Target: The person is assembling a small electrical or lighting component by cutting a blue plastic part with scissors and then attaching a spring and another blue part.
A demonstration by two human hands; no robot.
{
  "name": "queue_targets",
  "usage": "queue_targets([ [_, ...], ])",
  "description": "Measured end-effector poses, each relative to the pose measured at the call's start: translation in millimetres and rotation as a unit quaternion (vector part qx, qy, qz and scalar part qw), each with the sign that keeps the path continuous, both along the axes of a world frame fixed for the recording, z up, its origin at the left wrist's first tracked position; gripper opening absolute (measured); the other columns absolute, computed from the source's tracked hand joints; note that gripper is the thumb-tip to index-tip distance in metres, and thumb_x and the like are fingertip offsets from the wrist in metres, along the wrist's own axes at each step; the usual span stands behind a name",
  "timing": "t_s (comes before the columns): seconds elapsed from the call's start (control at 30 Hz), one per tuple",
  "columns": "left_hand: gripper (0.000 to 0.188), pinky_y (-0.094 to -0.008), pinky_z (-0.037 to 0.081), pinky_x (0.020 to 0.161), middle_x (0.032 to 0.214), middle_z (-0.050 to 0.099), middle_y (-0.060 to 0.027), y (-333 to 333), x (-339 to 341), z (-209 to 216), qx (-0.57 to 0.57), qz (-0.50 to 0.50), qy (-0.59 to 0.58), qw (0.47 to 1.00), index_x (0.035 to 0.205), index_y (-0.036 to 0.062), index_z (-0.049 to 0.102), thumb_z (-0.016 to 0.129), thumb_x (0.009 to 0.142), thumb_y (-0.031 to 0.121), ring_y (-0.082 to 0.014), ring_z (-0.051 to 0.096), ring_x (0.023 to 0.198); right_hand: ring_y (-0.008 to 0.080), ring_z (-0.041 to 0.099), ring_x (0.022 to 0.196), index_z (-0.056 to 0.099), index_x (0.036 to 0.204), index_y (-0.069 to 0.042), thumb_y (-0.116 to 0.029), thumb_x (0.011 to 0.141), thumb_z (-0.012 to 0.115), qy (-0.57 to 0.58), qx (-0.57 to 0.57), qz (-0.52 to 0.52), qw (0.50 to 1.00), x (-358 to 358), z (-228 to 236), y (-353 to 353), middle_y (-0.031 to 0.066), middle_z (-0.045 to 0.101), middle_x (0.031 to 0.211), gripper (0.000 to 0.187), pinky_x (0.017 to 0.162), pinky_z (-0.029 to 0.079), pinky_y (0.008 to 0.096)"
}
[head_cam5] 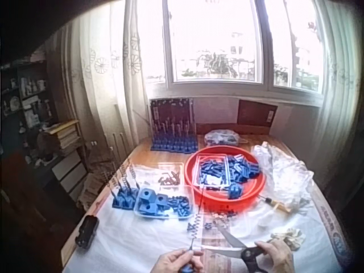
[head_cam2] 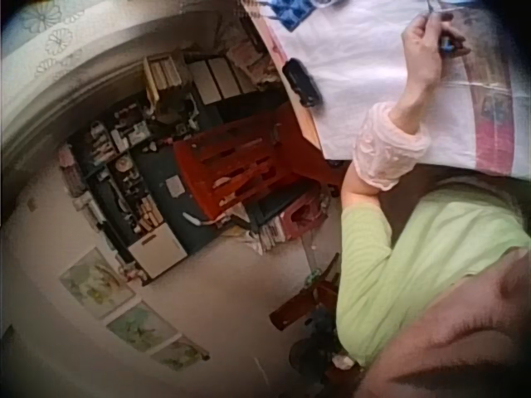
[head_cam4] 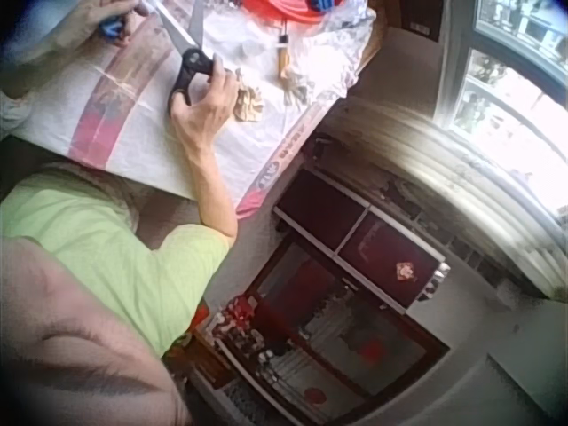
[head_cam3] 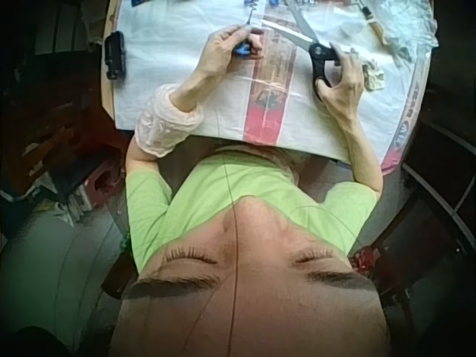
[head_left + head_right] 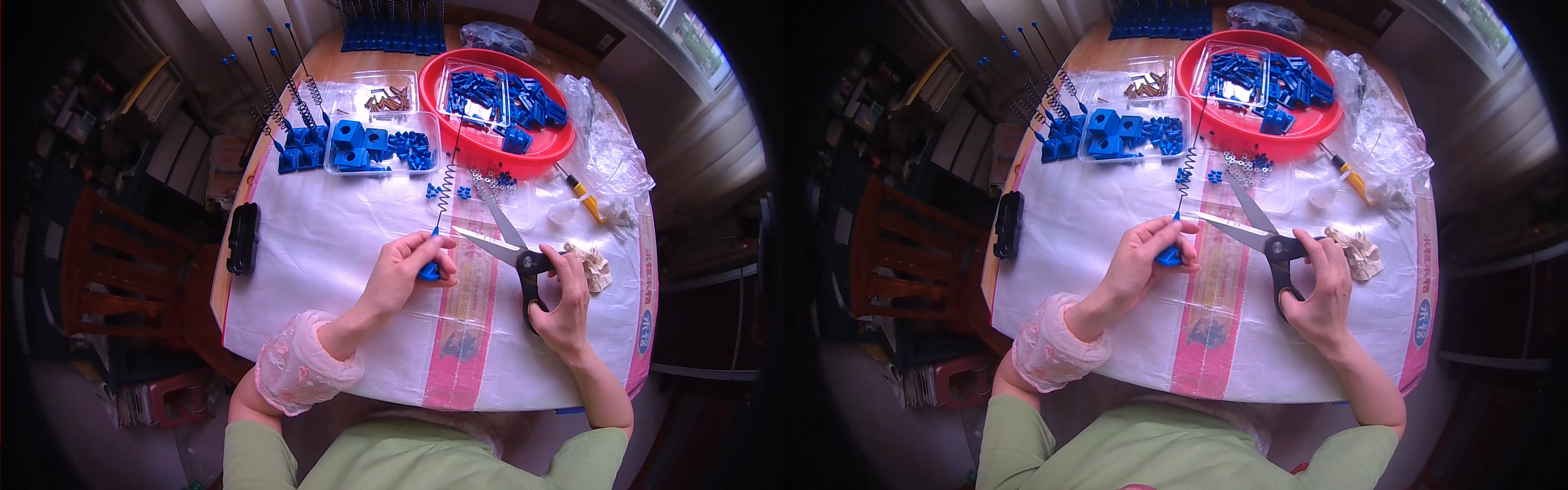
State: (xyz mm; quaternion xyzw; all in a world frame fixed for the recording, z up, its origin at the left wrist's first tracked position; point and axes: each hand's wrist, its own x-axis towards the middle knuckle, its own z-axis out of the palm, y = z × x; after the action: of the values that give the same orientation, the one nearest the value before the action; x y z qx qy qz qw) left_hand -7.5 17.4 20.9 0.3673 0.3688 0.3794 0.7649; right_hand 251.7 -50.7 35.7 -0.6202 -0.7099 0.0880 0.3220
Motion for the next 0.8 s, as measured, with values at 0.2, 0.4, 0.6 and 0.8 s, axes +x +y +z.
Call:
queue_targets([
  [0.2, 0.041, -0.0323, 0.060, 0.079, 0.086, 0.065, -0.0101, 0.5, 0.0, -2.3, -0.008, 0.010, -0.033, 0.999, 0.115, -0.0064, 0.056, 0.038, 0.105, 0.029, -0.0170, 0.067, 0.081, 0.0257, 0.052, 0.082, 0.056, 0.124, -0.003, -0.004, 0.055, 0.064, -0.006, -0.003, 0.012, 1.000, 0.3, 1.4, -0.2, 0.0098, 0.051, 0.089, 0.069, 0.077, 0.042, 0.0371],
  [0.4, 0.029, -0.0331, 0.058, 0.088, 0.096, 0.064, -0.0100, 0.0, 0.7, -4.5, -0.012, 0.007, -0.047, 0.999, 0.122, -0.0040, 0.055, 0.048, 0.100, 0.012, -0.0148, 0.064, 0.092, 0.0275, 0.052, 0.085, 0.056, 0.123, -0.003, -0.005, 0.052, 0.063, -0.022, 0.000, 0.031, 0.999, -2.0, 4.9, -1.0, 0.0101, 0.052, 0.090, 0.071, 0.078, 0.042, 0.0380],
  [0.6, 0.029, -0.0326, 0.057, 0.090, 0.098, 0.064, -0.0082, -2.7, 3.5, 1.2, 0.009, -0.006, -0.013, 1.000, 0.124, -0.0028, 0.055, 0.054, 0.096, 0.007, -0.0129, 0.063, 0.094, 0.0292, 0.051, 0.086, 0.056, 0.124, -0.002, -0.005, 0.051, 0.064, -0.035, 0.007, 0.041, 0.999, -1.7, 6.2, -1.4, 0.0107, 0.052, 0.090, 0.074, 0.078, 0.041, 0.0386],
  [0.8, 0.028, -0.0327, 0.057, 0.091, 0.101, 0.063, -0.0073, -4.0, 4.6, -1.6, 0.038, -0.014, -0.016, 0.999, 0.124, -0.0020, 0.056, 0.054, 0.098, 0.009, -0.0121, 0.062, 0.096, 0.0292, 0.051, 0.085, 0.056, 0.126, -0.002, -0.005, 0.051, 0.064, -0.039, 0.013, 0.047, 0.998, -0.8, 4.6, -1.5, 0.0106, 0.052, 0.090, 0.075, 0.078, 0.041, 0.0386],
])
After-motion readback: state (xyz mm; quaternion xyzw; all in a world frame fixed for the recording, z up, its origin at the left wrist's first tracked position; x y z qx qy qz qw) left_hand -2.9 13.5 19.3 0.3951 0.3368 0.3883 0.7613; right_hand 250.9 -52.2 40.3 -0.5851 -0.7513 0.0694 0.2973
